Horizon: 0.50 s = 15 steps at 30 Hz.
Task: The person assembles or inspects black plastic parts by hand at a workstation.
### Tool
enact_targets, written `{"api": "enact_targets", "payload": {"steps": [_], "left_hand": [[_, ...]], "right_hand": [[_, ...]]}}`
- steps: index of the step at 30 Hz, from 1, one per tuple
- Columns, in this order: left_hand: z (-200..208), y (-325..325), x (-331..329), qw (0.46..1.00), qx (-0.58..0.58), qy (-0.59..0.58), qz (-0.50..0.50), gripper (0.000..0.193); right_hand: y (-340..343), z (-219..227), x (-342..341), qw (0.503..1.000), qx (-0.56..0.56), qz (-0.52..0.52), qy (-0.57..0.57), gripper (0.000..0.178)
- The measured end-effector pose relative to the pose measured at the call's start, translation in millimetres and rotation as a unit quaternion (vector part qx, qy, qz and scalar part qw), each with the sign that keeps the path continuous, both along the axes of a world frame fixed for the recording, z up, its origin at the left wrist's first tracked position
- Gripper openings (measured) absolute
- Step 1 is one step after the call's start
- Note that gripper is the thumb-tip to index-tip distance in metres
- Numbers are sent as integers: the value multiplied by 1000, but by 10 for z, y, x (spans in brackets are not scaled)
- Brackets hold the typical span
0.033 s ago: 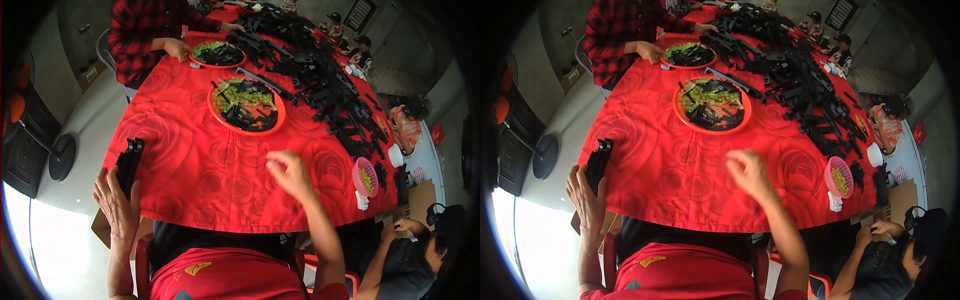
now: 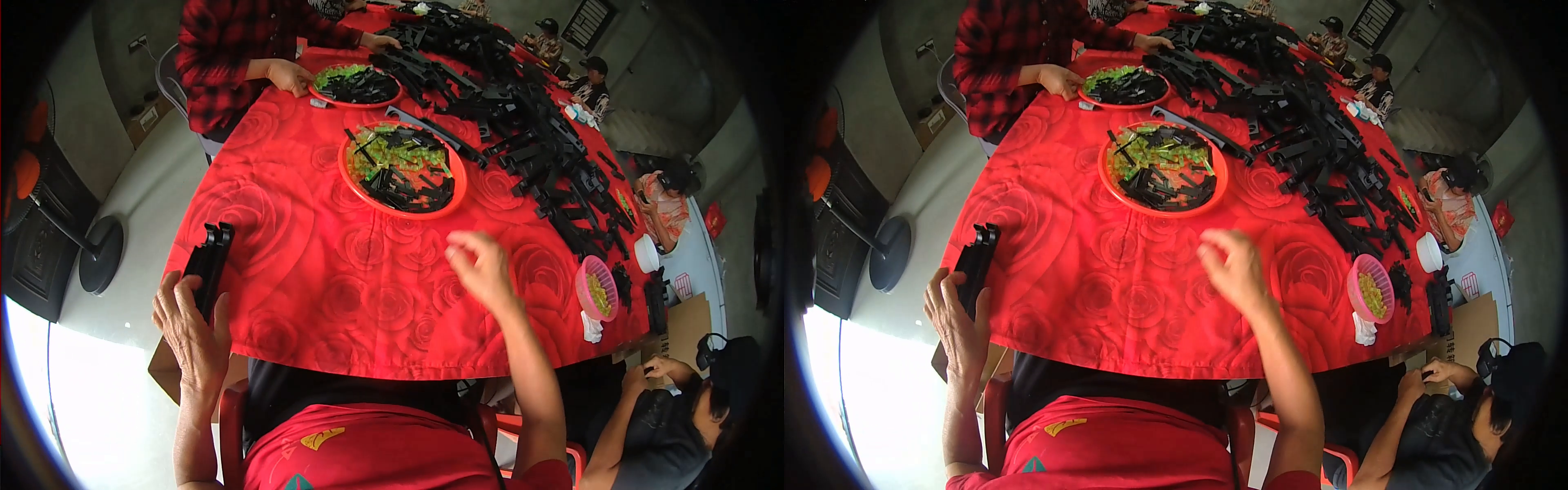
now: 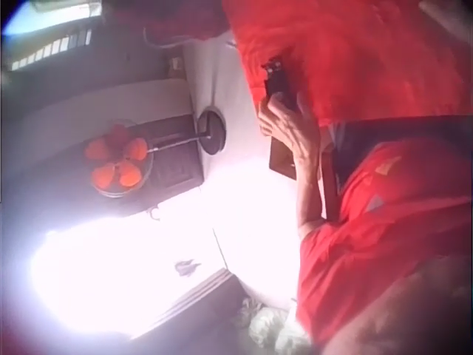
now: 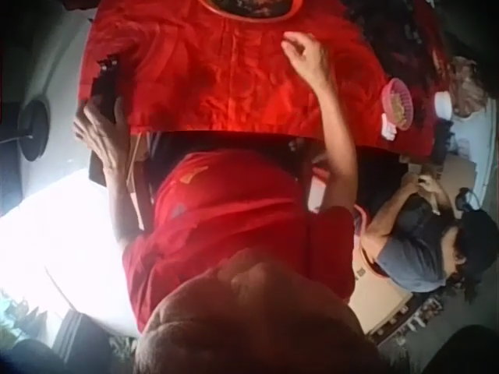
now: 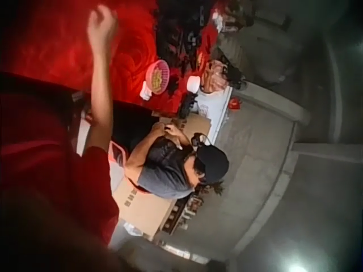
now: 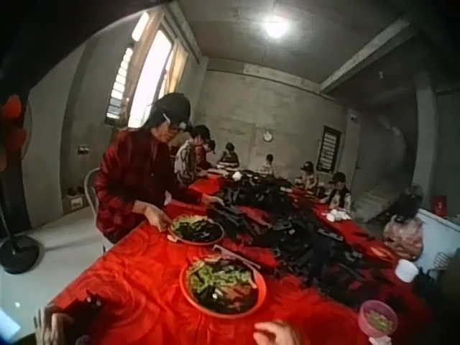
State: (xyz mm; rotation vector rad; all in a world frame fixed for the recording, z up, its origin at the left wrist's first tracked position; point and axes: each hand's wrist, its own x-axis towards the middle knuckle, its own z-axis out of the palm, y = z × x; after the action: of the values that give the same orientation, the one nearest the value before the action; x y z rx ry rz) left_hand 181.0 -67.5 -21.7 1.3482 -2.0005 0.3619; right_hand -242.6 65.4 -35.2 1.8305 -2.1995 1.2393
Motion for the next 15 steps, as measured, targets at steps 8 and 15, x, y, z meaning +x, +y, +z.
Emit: {"api": "enact_targets", "payload": {"steps": [8,15], "left_hand": [[-48,180,-323,917,197,4,-347,21],[-328,311,-425,899,244,3,-364,23]], "right_hand": [[-511,-106,-1572,909,152,-370,119,70],[-568,-240,-2049,917,187,-337,99,59]]}}
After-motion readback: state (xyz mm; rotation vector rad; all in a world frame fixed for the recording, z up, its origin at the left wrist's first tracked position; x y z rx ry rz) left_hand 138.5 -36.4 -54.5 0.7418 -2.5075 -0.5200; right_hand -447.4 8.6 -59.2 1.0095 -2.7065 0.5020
